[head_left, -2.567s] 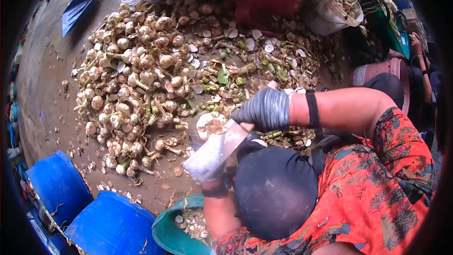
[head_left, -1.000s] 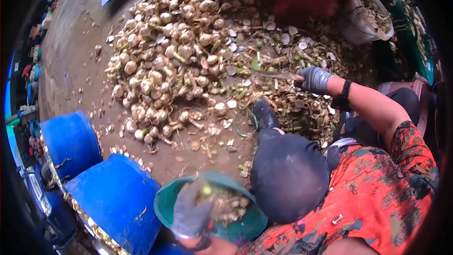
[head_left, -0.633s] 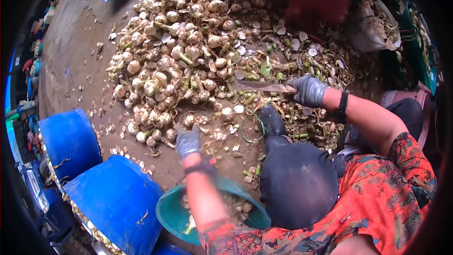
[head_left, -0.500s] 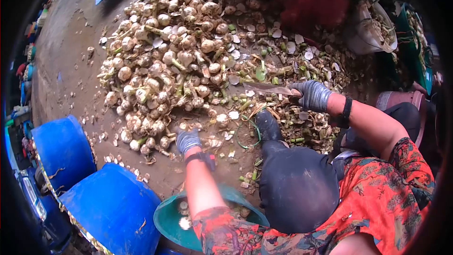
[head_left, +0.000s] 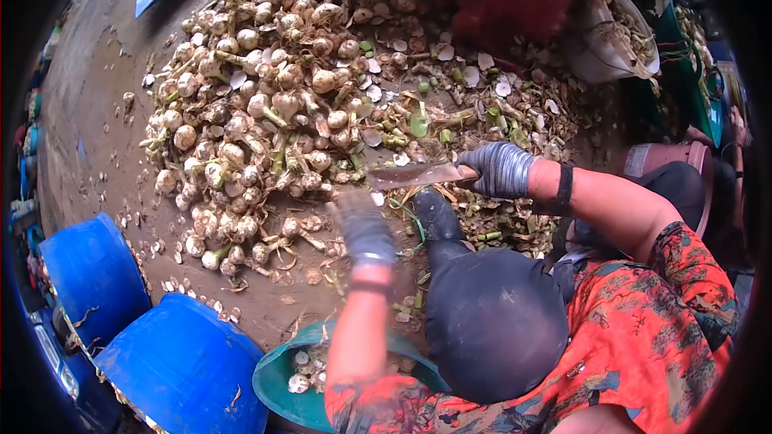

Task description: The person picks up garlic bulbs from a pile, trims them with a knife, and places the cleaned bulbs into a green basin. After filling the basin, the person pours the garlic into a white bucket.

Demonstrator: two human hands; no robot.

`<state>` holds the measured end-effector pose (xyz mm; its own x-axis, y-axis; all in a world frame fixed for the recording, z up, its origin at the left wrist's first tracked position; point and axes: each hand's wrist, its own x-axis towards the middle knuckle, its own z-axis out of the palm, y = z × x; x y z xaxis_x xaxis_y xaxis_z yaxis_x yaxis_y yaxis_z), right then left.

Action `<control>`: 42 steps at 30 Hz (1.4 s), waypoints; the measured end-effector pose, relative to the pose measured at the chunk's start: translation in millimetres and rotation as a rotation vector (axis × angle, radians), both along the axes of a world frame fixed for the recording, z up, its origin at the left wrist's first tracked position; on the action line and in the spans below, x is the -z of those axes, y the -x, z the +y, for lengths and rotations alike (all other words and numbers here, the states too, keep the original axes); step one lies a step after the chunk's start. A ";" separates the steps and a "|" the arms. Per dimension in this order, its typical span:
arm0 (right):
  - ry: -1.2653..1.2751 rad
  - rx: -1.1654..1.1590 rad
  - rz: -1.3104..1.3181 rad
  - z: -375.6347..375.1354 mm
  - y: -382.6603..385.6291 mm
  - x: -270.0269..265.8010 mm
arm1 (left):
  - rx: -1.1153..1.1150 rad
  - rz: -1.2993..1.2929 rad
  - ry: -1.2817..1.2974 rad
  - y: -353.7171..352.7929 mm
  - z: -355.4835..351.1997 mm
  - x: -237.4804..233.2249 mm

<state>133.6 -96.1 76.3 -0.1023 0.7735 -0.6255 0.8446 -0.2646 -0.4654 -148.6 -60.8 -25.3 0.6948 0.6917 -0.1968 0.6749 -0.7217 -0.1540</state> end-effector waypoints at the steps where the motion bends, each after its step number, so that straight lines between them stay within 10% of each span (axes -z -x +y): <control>1: -0.001 0.006 0.000 -2.6 -1.1 -0.3 | -0.141 0.129 0.091 1.6 13.9 10.9; 5: -0.105 -0.040 0.007 -20.6 -8.3 11.3 | -0.533 0.132 0.420 22.5 37.8 40.4; 9: -0.065 -0.009 0.124 -19.9 8.0 -5.1 | -0.717 -1.091 0.758 16.4 10.4 24.9; 15: -0.109 -0.194 0.212 -12.7 26.8 -28.1 | -0.338 -1.095 0.522 3.1 -25.8 4.1; 18: -0.113 -0.258 0.162 -12.9 25.5 -41.4 | -0.406 -1.264 0.654 -26.6 -22.4 -58.9; 22: -0.153 -0.253 0.177 -22.3 26.7 -33.8 | -0.498 -1.028 0.722 -6.0 -43.3 -21.4; 25: -0.158 -0.237 0.148 -28.0 28.9 -26.4 | -0.107 -0.864 0.158 0.7 -46.2 -5.8; 28: -0.242 -0.227 0.160 -31.1 25.7 -4.1 | -0.018 -0.687 0.133 2.3 -48.3 -16.9; 33: -0.013 0.011 0.023 -23.1 -10.8 19.8 | -0.714 -1.386 0.964 -40.0 -40.0 -94.9; 39: -0.211 0.155 0.311 -23.9 -6.5 25.8 | -0.703 -1.330 0.937 -52.5 -24.7 -87.8; 42: -0.047 0.087 0.599 4.2 24.0 -0.5 | -0.197 -1.035 0.471 -55.3 -12.9 -81.6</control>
<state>109.6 -91.8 76.7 -0.3609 0.8203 -0.4437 0.4080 -0.2889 -0.8661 -93.3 -73.7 56.4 0.5622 0.8156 0.1371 0.4281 -0.4288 0.7955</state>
